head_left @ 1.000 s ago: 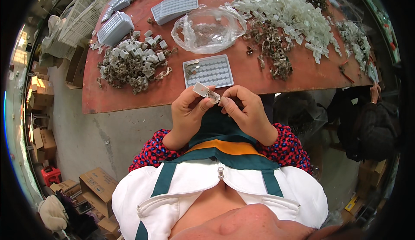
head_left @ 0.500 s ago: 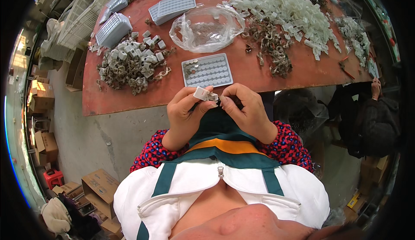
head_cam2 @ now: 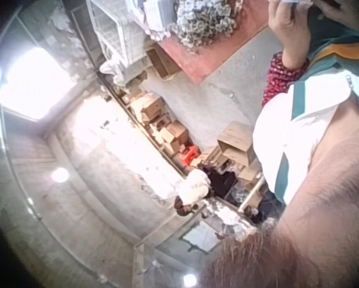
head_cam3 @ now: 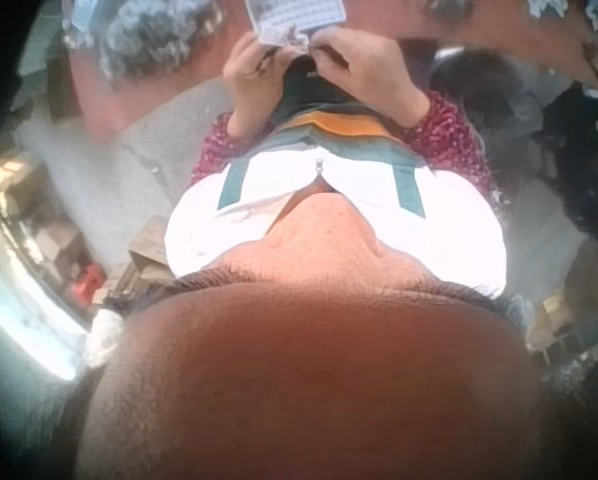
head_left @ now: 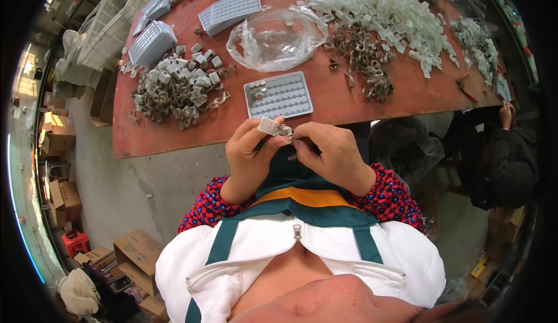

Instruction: The person repeatedly picks small white plastic housings and metal contacts from a table, inserts the contacts into the housings, and places the assembled units into a gray plastic tray. The person also occasionally picks up and sets down a small green component.

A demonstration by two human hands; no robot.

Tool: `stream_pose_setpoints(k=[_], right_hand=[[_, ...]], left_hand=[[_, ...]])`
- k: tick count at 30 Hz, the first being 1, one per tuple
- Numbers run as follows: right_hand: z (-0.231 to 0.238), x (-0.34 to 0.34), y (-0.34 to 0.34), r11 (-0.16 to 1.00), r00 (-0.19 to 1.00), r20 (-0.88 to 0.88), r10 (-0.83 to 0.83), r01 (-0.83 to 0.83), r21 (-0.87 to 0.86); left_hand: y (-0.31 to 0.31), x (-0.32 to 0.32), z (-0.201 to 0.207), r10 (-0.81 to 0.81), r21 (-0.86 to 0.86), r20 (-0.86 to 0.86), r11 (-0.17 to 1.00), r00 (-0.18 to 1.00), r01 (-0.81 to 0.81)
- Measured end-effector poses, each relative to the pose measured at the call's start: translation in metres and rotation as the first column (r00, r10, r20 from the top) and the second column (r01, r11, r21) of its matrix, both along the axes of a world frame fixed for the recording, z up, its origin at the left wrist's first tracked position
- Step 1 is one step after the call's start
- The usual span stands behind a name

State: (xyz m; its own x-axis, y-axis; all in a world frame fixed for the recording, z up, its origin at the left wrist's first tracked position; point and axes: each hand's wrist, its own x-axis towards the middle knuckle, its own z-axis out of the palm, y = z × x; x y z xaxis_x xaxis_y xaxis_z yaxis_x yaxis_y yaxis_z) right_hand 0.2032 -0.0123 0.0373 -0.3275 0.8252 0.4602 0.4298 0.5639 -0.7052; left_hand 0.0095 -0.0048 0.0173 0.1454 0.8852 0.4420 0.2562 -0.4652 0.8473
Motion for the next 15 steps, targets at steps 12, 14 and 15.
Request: stream_pose_setpoints(k=[12, 14, 15], right_hand=[[-0.0017, -0.0015, -0.0054, 0.944, 0.972, -0.235, -0.031, -0.049, -0.326], [-0.0020, -0.0012, -0.0069, 0.936, 0.968, -0.250, -0.025, -0.066, -0.347], [-0.0028, -0.0013, -0.0071, 0.930, 0.966, -0.256, -0.016, -0.080, -0.358]], left_hand=[[0.0007, -0.0012, -0.0006, -0.063, -0.042, 0.099, 0.997, 0.993, 0.068], [-0.0021, -0.0001, -0.0019, -0.064, -0.101, 0.169, 0.992, 0.984, 0.082], [-0.0038, 0.0011, -0.0029, -0.055, -0.132, 0.206, 0.988, 0.977, 0.084]])
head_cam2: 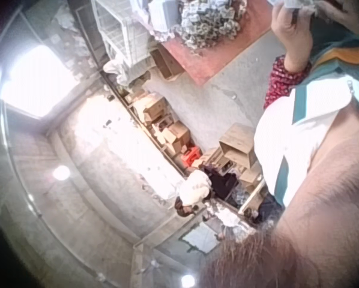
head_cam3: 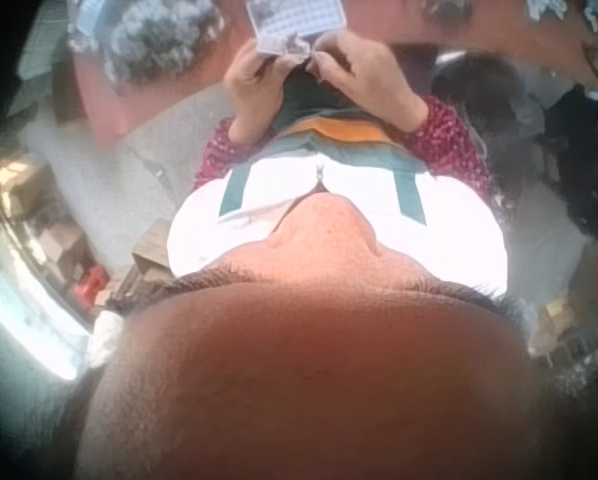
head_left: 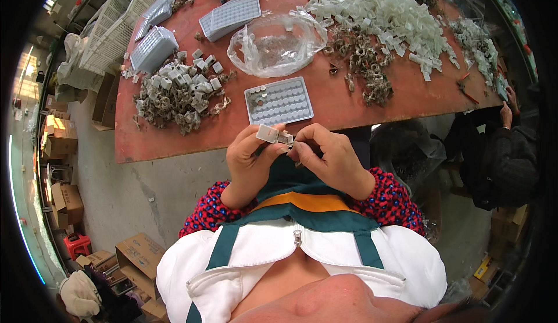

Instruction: The person repeatedly picks small white plastic housings and metal contacts from a table, inserts the contacts into the housings, and places the assembled units into a gray plastic tray. The person also occasionally picks up and sets down a small green component.

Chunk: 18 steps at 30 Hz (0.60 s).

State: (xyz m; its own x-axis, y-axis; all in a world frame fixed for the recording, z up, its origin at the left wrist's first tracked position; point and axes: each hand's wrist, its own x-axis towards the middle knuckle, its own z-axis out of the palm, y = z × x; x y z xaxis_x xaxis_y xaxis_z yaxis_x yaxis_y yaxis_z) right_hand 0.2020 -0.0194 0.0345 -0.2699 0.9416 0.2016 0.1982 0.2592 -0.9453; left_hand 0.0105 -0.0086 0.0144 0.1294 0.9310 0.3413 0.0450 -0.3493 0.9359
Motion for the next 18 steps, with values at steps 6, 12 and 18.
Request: stream_pose_setpoints(k=[6, 12, 18], right_hand=[[-0.015, -0.016, 0.005, 0.975, 0.976, -0.215, 0.020, -0.066, -0.211], [-0.017, -0.025, 0.041, 0.977, 0.954, 0.301, 0.000, -0.064, 0.204], [-0.035, -0.045, 0.114, 0.839, 0.883, 0.438, -0.170, -0.103, 0.534]], left_hand=[[-0.004, 0.002, -0.015, -0.008, -0.409, 0.496, 0.880, 0.868, 0.242], [-0.003, -0.023, -0.029, 0.268, -0.587, 0.646, 0.773, 0.714, 0.241], [0.007, -0.045, -0.031, 0.260, -0.594, 0.639, 0.765, 0.724, 0.250]])
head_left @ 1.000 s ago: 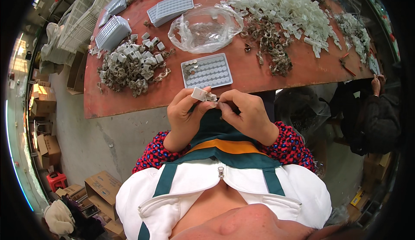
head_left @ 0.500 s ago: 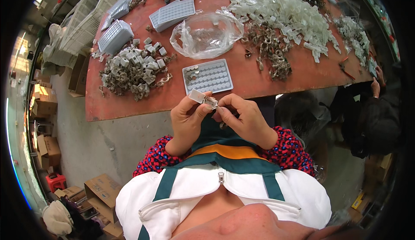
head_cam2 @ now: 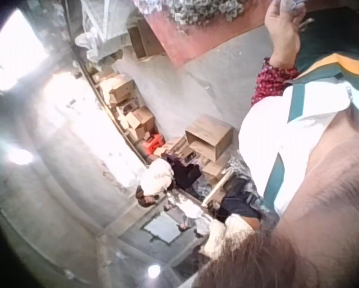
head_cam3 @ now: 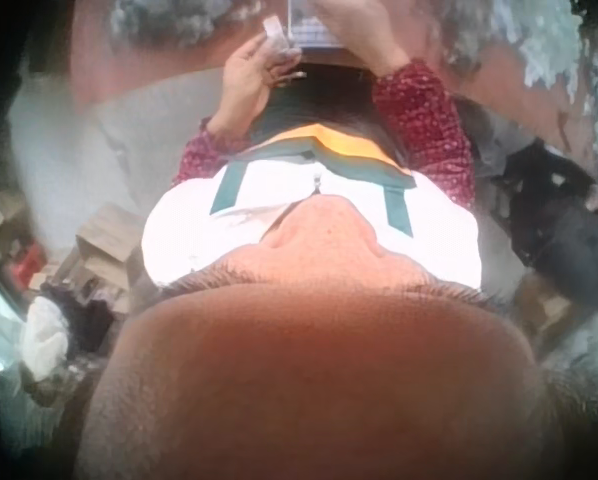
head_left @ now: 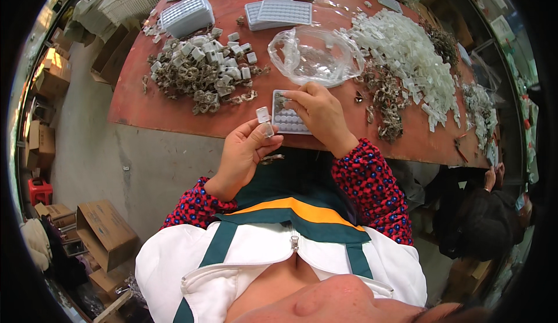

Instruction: The person repeatedly picks small white plastic housings and metal contacts from a table, inserts the contacts into the housings, and places the assembled units into a gray plastic tray. The person also occasionally picks up and sets down a small green component.

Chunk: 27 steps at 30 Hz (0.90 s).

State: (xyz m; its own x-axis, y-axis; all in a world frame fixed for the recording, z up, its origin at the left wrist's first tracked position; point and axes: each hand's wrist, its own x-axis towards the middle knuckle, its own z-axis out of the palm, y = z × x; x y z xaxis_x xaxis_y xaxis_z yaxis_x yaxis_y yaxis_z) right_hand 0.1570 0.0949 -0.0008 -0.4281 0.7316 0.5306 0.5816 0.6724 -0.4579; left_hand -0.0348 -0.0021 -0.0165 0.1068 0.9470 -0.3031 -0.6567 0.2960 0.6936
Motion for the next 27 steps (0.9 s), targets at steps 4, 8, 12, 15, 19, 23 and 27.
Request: stream_pose_setpoints(k=[4, 8, 12, 15, 19, 23, 27], right_hand=[[-0.005, -0.006, -0.003, 0.999, 0.987, 0.160, -0.002, -0.005, 0.046], [0.012, 0.002, -0.022, 0.966, 0.994, -0.111, -0.017, -0.013, -0.259], [0.025, 0.002, -0.054, 0.921, 0.962, -0.272, -0.021, -0.088, -0.381], [0.023, -0.004, -0.064, 0.996, 0.993, -0.116, -0.011, 0.000, -0.089], [0.019, -0.009, -0.065, 1.000, 0.997, -0.073, -0.025, 0.024, -0.017], [0.017, -0.004, -0.061, 0.985, 0.995, -0.085, 0.052, -0.065, -0.161], [0.010, 0.002, -0.038, 0.878, 0.981, -0.191, 0.023, -0.111, -0.466]], left_hand=[[0.002, 0.001, 0.003, 0.038, 0.015, -0.068, 0.999, 0.997, -0.037], [0.002, 0.004, 0.006, 0.004, 0.086, -0.160, 0.996, 0.987, 0.009], [0.000, 0.010, 0.007, -0.017, 0.145, -0.246, 0.988, 0.969, 0.054], [-0.001, 0.014, 0.007, -0.031, 0.173, -0.283, 0.982, 0.959, 0.082], [-0.005, 0.015, 0.004, -0.004, 0.208, -0.329, 0.975, 0.944, 0.077], [-0.006, 0.011, -0.002, -0.025, 0.170, -0.333, 0.982, 0.943, 0.086], [0.001, 0.006, -0.006, -0.036, 0.104, -0.241, 0.993, 0.970, 0.062]])
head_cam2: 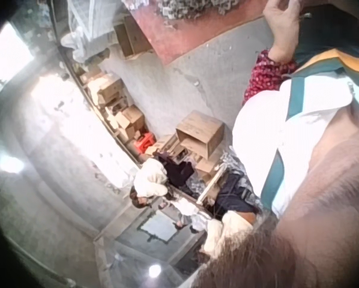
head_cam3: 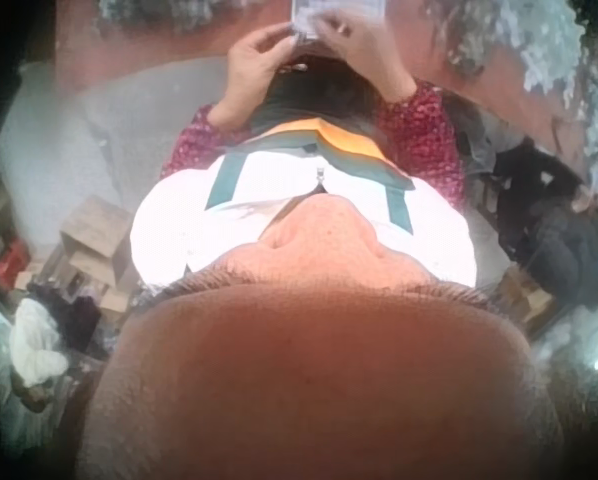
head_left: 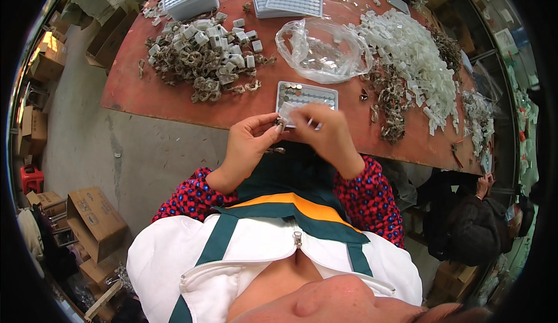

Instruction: The person repeatedly picks small white plastic housings and metal contacts from a table, inserts the contacts into the housings, and places the assembled units into a gray plastic tray. The person also occasionally picks up and sets down a small green component.

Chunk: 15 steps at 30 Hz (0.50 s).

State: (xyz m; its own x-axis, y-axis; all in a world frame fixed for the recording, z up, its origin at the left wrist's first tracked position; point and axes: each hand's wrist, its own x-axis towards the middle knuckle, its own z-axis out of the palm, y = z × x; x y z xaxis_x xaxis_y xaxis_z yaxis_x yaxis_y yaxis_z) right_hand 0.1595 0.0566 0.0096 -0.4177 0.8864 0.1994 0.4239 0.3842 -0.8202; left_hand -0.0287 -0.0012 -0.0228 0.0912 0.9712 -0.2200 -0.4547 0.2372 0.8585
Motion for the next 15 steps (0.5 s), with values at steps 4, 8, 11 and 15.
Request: stream_pose_setpoints(k=[4, 8, 11, 15], right_hand=[[-0.014, -0.001, 0.040, 0.903, 0.969, 0.182, -0.170, 0.079, 0.421], [-0.013, 0.000, 0.039, 0.850, 0.958, 0.252, -0.133, -0.020, 0.526], [-0.002, 0.003, 0.009, 0.975, 0.998, 0.003, -0.058, 0.056, 0.217], [0.007, -0.004, -0.023, 0.987, 0.996, -0.079, -0.034, 0.046, 0.155]], left_hand=[[0.002, -0.001, 0.005, 0.017, -0.050, 0.001, 0.999, 1.000, -0.017], [0.002, -0.001, 0.009, 0.034, 0.010, -0.030, 0.999, 0.999, -0.034], [-0.001, 0.001, 0.010, 0.035, 0.070, -0.126, 0.997, 0.991, -0.026], [-0.002, 0.007, 0.011, 0.025, 0.108, -0.108, 0.994, 0.994, -0.013]])
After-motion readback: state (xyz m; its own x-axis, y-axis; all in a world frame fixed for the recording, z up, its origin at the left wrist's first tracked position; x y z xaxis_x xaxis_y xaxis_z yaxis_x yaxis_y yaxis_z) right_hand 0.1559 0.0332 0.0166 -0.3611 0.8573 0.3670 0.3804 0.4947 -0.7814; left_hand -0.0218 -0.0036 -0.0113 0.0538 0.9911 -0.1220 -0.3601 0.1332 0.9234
